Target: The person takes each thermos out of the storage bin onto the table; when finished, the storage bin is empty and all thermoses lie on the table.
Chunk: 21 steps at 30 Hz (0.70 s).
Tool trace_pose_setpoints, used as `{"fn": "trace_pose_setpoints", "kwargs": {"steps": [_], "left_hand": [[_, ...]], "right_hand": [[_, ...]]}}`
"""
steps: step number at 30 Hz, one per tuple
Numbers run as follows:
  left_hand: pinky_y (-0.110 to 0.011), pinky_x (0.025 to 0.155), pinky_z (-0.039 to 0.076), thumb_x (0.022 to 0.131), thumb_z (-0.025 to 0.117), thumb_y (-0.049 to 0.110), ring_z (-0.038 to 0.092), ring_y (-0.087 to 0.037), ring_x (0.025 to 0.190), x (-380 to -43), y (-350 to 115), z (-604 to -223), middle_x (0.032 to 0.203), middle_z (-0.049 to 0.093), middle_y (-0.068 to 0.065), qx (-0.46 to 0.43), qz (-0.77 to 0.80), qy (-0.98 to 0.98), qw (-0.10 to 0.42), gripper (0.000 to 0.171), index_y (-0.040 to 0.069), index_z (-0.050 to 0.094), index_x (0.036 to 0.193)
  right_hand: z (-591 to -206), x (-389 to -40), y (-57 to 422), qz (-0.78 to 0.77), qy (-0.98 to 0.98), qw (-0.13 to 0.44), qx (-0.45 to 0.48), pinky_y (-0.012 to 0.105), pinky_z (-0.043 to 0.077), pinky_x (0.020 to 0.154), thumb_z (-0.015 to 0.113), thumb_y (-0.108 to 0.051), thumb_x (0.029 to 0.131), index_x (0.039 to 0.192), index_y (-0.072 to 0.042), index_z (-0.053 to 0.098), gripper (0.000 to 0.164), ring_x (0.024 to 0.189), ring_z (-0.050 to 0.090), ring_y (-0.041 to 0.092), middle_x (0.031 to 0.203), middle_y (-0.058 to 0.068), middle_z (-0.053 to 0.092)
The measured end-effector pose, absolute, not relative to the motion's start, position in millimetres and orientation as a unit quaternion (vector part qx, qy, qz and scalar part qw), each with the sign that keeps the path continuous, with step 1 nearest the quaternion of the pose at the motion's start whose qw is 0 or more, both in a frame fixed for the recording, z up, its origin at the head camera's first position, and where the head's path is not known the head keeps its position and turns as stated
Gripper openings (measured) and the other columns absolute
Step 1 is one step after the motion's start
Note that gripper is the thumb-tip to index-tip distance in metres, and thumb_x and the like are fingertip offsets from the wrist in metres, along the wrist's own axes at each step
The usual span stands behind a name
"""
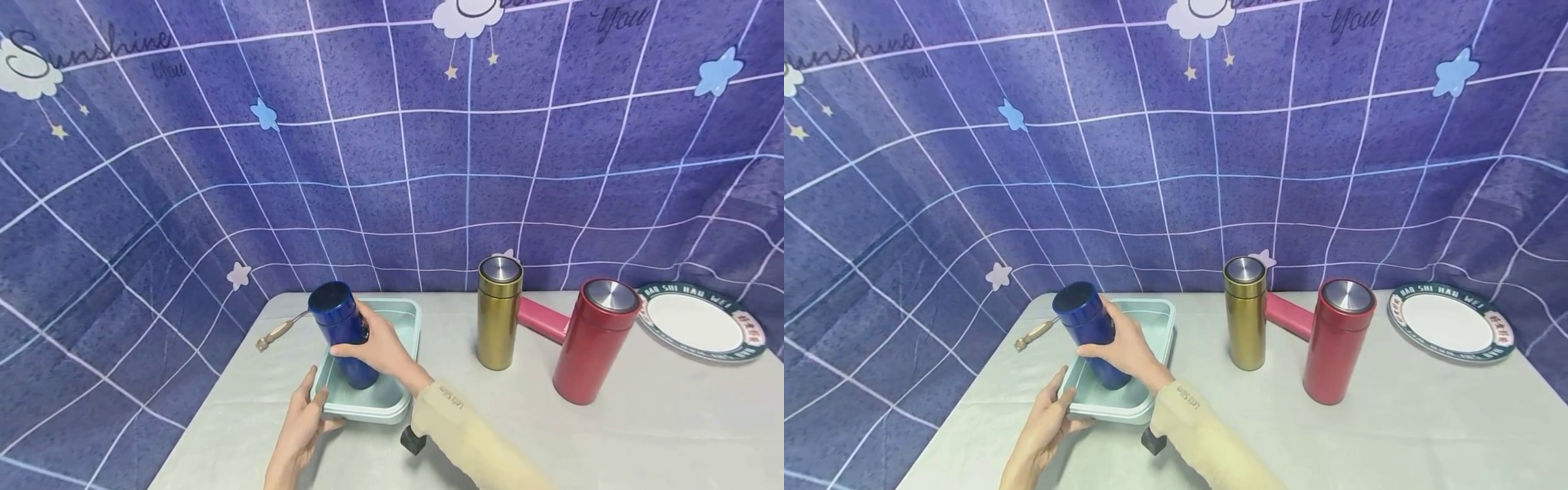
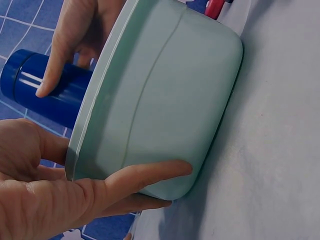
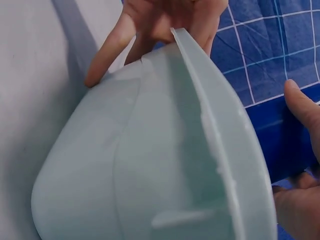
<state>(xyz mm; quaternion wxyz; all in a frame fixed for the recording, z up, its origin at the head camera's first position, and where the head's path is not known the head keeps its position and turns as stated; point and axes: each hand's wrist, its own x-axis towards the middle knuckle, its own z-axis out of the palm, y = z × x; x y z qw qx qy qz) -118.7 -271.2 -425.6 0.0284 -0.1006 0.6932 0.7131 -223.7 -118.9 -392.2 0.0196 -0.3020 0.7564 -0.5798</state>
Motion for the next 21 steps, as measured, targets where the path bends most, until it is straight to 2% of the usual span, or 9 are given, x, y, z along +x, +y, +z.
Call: {"fn": "trace_pose_setpoints", "kwargs": {"steps": [3,9,15,21], "left_hand": [[-0.070,0.089,0.046,0.104,0.022,0.002,0.016,-0.061,0.135,-119.3,-270.6,-424.9,0.153,-0.013,-0.038,-0.099,0.716,0.690,0.028,0.063,-0.004,-0.022,0.149],[-0.069,0.088,0.046,0.103,0.021,0.001,0.018,-0.061,0.134,-118.6,-268.6,-425.1,0.153,-0.011,-0.039,-0.101,0.708,0.699,0.023,0.062,-0.005,-0.021,0.149],[-0.070,0.087,0.046,0.103,0.022,0.001,0.015,-0.064,0.132,-118.3,-267.9,-425.7,0.152,-0.012,-0.041,-0.103,0.701,0.705,0.023,0.063,-0.005,-0.021,0.149],[-0.067,0.088,0.049,0.102,0.021,0.000,0.019,-0.064,0.131,-116.2,-269.1,-426.0,0.151,-0.010,-0.042,-0.098,0.701,0.706,0.016,0.062,-0.006,-0.019,0.149]], "right_hand": [[-392.5,-222.7,-119.3,-0.580,0.758,0.009,-0.300,0.040,0.049,0.102,0.084,-0.030,0.077,0.147,-0.017,0.043,0.082,0.122,0.058,0.023,0.135,0.004,0.060],[-391.6,-218.2,-116.3,-0.589,0.753,-0.003,-0.293,0.039,0.052,0.099,0.085,-0.029,0.076,0.143,-0.017,0.048,0.078,0.117,0.061,0.022,0.132,0.003,0.063],[-390.1,-213.8,-111.9,-0.594,0.751,-0.003,-0.289,0.038,0.052,0.099,0.086,-0.029,0.075,0.143,-0.017,0.049,0.078,0.116,0.062,0.021,0.131,0.003,0.063],[-381.4,-209.6,-103.2,-0.599,0.752,-0.011,-0.275,0.041,0.053,0.096,0.085,-0.030,0.076,0.144,-0.018,0.047,0.080,0.114,0.062,0.022,0.131,0.003,0.062]]}}
